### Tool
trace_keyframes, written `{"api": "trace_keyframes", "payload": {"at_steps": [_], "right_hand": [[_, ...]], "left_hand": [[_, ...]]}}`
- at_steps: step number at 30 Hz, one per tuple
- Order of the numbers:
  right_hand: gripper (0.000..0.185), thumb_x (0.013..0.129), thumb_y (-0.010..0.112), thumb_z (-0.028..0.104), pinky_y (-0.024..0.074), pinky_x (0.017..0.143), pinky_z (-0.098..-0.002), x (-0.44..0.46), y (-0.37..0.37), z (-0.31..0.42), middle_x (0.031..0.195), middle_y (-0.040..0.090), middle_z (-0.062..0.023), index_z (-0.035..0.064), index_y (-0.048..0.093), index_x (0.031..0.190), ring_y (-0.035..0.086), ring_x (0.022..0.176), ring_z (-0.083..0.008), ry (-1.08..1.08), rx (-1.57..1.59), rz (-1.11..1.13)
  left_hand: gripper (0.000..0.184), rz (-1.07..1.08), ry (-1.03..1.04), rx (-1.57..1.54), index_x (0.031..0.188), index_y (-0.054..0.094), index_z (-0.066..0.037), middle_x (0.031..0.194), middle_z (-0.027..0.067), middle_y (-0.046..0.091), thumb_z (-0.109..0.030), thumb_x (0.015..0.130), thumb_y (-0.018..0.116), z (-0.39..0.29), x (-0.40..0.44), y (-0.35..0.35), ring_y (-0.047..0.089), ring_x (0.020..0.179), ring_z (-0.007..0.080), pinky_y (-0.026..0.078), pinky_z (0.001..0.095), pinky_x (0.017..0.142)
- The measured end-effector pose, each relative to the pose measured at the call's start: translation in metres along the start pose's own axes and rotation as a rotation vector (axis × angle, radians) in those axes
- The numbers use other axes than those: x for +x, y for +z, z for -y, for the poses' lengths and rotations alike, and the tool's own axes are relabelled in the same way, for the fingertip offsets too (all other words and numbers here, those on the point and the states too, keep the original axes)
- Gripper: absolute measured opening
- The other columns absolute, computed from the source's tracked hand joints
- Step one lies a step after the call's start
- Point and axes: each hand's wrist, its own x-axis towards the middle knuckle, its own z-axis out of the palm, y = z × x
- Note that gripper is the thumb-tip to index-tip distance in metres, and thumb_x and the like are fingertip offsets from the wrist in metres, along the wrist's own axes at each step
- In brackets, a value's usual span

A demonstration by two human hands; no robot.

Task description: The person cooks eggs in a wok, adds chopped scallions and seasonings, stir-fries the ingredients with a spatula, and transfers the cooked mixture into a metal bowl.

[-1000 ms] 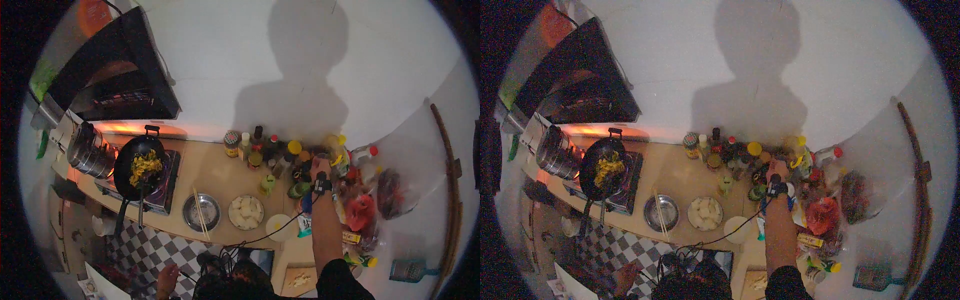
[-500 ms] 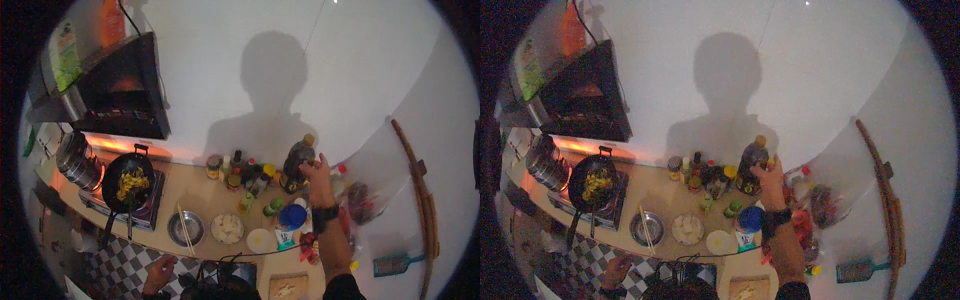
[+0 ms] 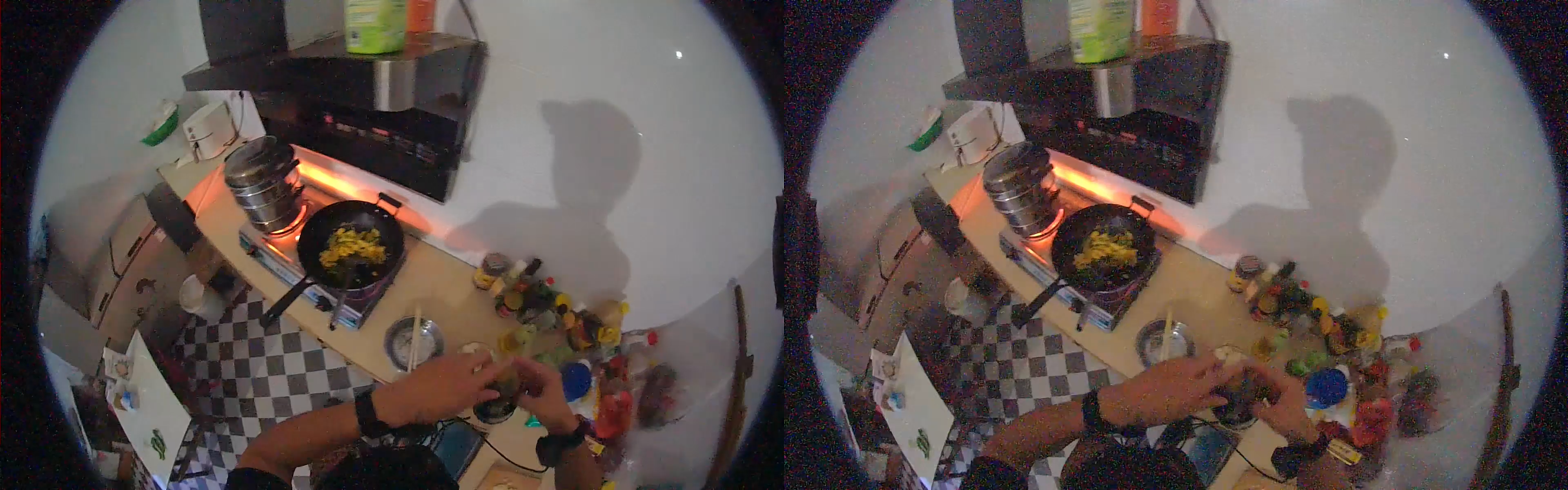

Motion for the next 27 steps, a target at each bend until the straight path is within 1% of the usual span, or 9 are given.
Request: {"api": "trace_keyframes", "payload": {"at_steps": [2,6,8,10,12,15,21,24,27], "right_hand": [[0.070,0.074,0.065,-0.006,0.0517,0.094,-0.0317,0.002,0.032,0.003,0.123,0.065,-0.0063,0.0011,0.051,0.142,0.063,0.108,-0.0142,0.003,0.037,0.095],[0.064,0.072,0.066,-0.002,0.0492,0.101,-0.0352,0.016,0.095,0.025,0.124,0.068,-0.0089,0.0004,0.059,0.135,0.064,0.112,-0.0178,0.116,0.085,0.228],[0.062,0.071,0.069,-0.001,0.0497,0.100,-0.0351,0.029,0.124,0.034,0.120,0.070,-0.0098,-0.0011,0.061,0.132,0.064,0.110,-0.0169,-0.038,-0.062,0.465],[0.056,0.073,0.073,0.001,0.0508,0.097,-0.0343,0.034,0.167,0.047,0.115,0.071,-0.0104,-0.0003,0.064,0.128,0.065,0.106,-0.0158,0.132,0.075,0.429],[0.051,0.077,0.074,0.004,0.0517,0.095,-0.0335,0.045,0.200,0.065,0.111,0.072,-0.0103,0.0013,0.065,0.127,0.066,0.103,-0.0157,0.077,-0.181,0.430],[0.044,0.079,0.075,0.005,0.0533,0.089,-0.0329,0.058,0.242,0.072,0.107,0.073,-0.0097,0.0018,0.067,0.122,0.066,0.098,-0.0146,0.174,-0.206,0.385],[0.044,0.076,0.068,-0.001,0.0528,0.083,-0.0306,0.106,0.287,0.076,0.104,0.071,-0.0065,-0.0017,0.066,0.120,0.065,0.093,-0.0140,0.054,-0.182,0.032],[0.058,0.069,0.061,-0.005,0.0517,0.086,-0.0298,0.147,0.310,0.120,0.110,0.069,-0.0051,-0.0025,0.064,0.126,0.064,0.095,-0.0146,-0.001,-0.116,-0.094],[0.055,0.068,0.060,-0.004,0.0511,0.085,-0.0281,0.193,0.316,0.150,0.107,0.070,-0.0053,-0.0030,0.067,0.122,0.064,0.094,-0.0140,0.018,-0.431,-0.247]], "left_hand": [[0.046,0.340,0.019,0.168,0.131,0.048,-0.001,0.115,0.0183,0.059,-0.032,0.098,0.057,-0.003,-0.017,-0.017,0.064,0.097,0.0359,0.054,0.0452,0.082],[0.040,0.264,0.243,0.154,0.118,0.053,0.002,0.104,0.0165,0.061,-0.033,0.098,0.056,0.030,-0.075,-0.048,0.065,0.088,0.0369,0.053,0.0471,0.075],[0.035,0.520,0.323,0.005,0.106,0.055,0.004,0.092,0.0167,0.062,-0.030,0.098,0.056,0.039,-0.098,-0.076,0.065,0.082,0.0367,0.052,0.0469,0.073],[0.036,0.484,0.362,0.000,0.103,0.055,0.003,0.089,0.0173,0.063,-0.033,0.098,0.056,0.045,-0.123,-0.113,0.066,0.082,0.0373,0.052,0.0472,0.072],[0.037,0.421,0.404,-0.003,0.101,0.056,0.002,0.085,0.0179,0.064,-0.035,0.098,0.057,0.053,-0.137,-0.151,0.066,0.081,0.0379,0.052,0.0474,0.071],[0.045,0.565,0.066,-0.303,0.103,0.057,-0.002,0.083,0.0194,0.066,-0.047,0.094,0.060,0.073,-0.150,-0.188,0.067,0.081,0.0390,0.052,0.0495,0.069],[0.056,0.046,-0.261,-0.293,0.114,0.056,-0.004,0.084,0.0187,0.069,-0.054,0.091,0.062,0.114,-0.181,-0.246,0.068,0.075,0.0363,0.053,0.0456,0.068],[0.041,-0.286,-0.494,-0.433,0.118,0.056,-0.003,0.083,0.0150,0.068,-0.035,0.094,0.065,0.161,-0.230,-0.278,0.067,0.075,0.0252,0.052,0.0372,0.067],[0.026,-0.567,-0.639,-0.510,0.114,0.060,-0.003,0.080,0.0042,0.065,-0.022,0.097,0.066,0.235,-0.301,-0.268,0.060,0.073,0.0139,0.050,0.0301,0.067]]}}
